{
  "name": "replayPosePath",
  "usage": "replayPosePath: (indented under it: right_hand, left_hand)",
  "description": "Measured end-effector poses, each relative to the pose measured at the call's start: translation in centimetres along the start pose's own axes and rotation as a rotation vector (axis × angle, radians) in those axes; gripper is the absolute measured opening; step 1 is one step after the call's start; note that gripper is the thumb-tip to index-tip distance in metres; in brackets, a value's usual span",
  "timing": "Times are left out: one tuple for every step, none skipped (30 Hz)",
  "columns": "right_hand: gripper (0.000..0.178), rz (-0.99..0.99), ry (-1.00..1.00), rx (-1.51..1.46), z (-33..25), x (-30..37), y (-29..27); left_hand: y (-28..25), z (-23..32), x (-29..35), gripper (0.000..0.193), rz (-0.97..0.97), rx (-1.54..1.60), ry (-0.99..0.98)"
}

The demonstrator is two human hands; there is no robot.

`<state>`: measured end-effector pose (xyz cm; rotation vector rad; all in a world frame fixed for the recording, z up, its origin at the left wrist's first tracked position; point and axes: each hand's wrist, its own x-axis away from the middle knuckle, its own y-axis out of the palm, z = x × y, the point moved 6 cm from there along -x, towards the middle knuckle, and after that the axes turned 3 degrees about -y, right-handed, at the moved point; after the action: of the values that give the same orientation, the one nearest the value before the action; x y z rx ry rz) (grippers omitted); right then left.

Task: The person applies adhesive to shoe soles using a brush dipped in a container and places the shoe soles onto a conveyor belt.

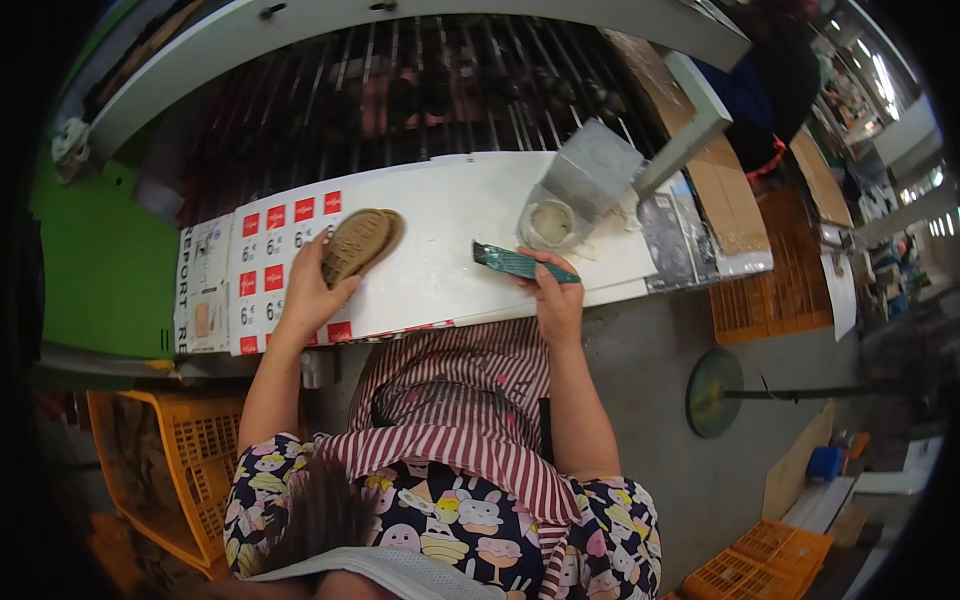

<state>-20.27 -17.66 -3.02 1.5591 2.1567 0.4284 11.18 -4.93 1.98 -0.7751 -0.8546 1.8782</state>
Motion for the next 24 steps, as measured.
replayPosePath:
  right_hand:
    - [0.022, -0.008, 0.0, -0.027, 0.1, 0.0, 0.1]
    - [0.021, -0.013, -0.002, -0.052, 0.1, -0.1, 0.1]
    - [0.021, 0.009, 0.002, -0.06, -0.1, 0.0, 0.3]
    - [0.021, 0.012, 0.013, -0.071, -0.3, -0.1, 0.4]
    - [0.021, 0.016, 0.021, -0.084, -0.5, -0.1, 0.2]
    - [0.022, 0.052, 0.027, -0.048, -1.0, 0.0, -0.3]
    - [0.022, 0.069, -0.01, -0.023, -1.8, -0.2, -0.6]
    - [0.022, 0.082, -0.044, 0.003, -2.7, -0.4, -0.5]
    - [0.023, 0.103, -0.092, 0.096, -4.3, -0.6, -0.4]
    - [0.023, 0.118, -0.129, 0.236, -6.0, -0.8, -0.1]
    - [0.022, 0.128, -0.164, 0.373, -7.5, -1.0, 0.2]
    - [0.022, 0.132, -0.209, 0.425, -8.5, -1.3, 0.5]
    - [0.022, 0.137, -0.211, 0.428, -9.2, -1.4, 0.7]
    - [0.022, 0.15, -0.232, 0.578, -9.9, -1.6, 1.0]
    - [0.022, 0.161, -0.253, 0.727, -10.4, -1.9, 1.1]
    - [0.025, 0.147, -0.314, 0.854, -10.5, -2.3, 1.1]
    - [0.025, 0.142, -0.318, 0.854, -10.5, -2.5, 1.2]
    - [0.025, 0.128, -0.294, 0.972, -10.5, -2.8, 1.5]
    - [0.026, 0.12, -0.266, 1.093, -10.3, -3.1, 1.8]
    - [0.029, 0.123, -0.263, 1.104, -10.1, -3.3, 1.9]
    - [0.029, 0.124, -0.268, 1.103, -9.8, -3.4, 1.7]
    - [0.028, 0.112, -0.224, 1.137, -9.0, -3.6, 1.4]
    - [0.028, 0.101, -0.179, 1.17, -8.4, -3.8, 1.3]
    - [0.029, 0.098, -0.224, 1.216, -8.5, -3.8, 1.4]
  left_hand:
    - [-0.2, -0.5, 0.0, 0.075, 0.03, 0.151, -0.045]
    - [-0.9, -0.3, -0.2, 0.075, 0.083, 0.222, -0.039]
    - [-1.9, 0.0, -0.2, 0.076, 0.106, 0.201, -0.098]
    - [-2.5, -0.6, -0.3, 0.078, 0.137, 0.229, -0.116]
    - [-2.5, -1.1, -0.5, 0.079, 0.081, 0.39, -0.215]
    - [-2.4, -1.4, -0.6, 0.076, -0.001, 0.565, -0.344]
    - [-2.8, -1.3, -0.5, 0.065, 0.003, 0.709, -0.378]
    - [-2.3, -2.5, -0.7, 0.053, -0.085, 1.004, -0.414]
    - [-2.0, -2.8, -0.6, 0.049, -0.105, 1.074, -0.398]
    - [-2.0, -2.6, -0.4, 0.046, -0.129, 1.143, -0.381]
    - [-1.4, -3.4, 0.0, 0.041, -0.175, 1.212, -0.433]
    - [-1.5, -3.6, 0.4, 0.041, -0.174, 1.21, -0.434]
    - [-1.1, -3.3, 0.7, 0.037, -0.198, 1.334, -0.472]
    - [-0.7, -3.0, 1.0, 0.034, -0.22, 1.458, -0.511]
    - [-0.3, -3.1, 1.3, 0.033, -0.147, 1.557, -0.63]
    - [0.3, -3.2, 1.4, 0.034, -0.217, 1.632, -0.605]
    - [1.1, -3.3, 1.5, 0.034, -0.286, 1.706, -0.577]
    - [1.7, -2.7, 1.5, 0.037, -0.366, 1.862, -0.533]
    - [1.5, -0.8, 1.6, 0.038, -0.333, 1.884, -0.594]
    - [1.3, 1.6, 1.8, 0.04, -0.301, 1.902, -0.652]
    - [1.7, 2.4, 1.8, 0.044, -0.329, 1.915, -0.701]
    - [1.9, 2.8, 1.7, 0.046, -0.434, 2.019, -0.602]
    - [2.3, 3.1, 1.7, 0.048, -0.542, 2.116, -0.496]
    - [2.5, 3.3, 1.8, 0.051, -0.58, 2.12, -0.433]
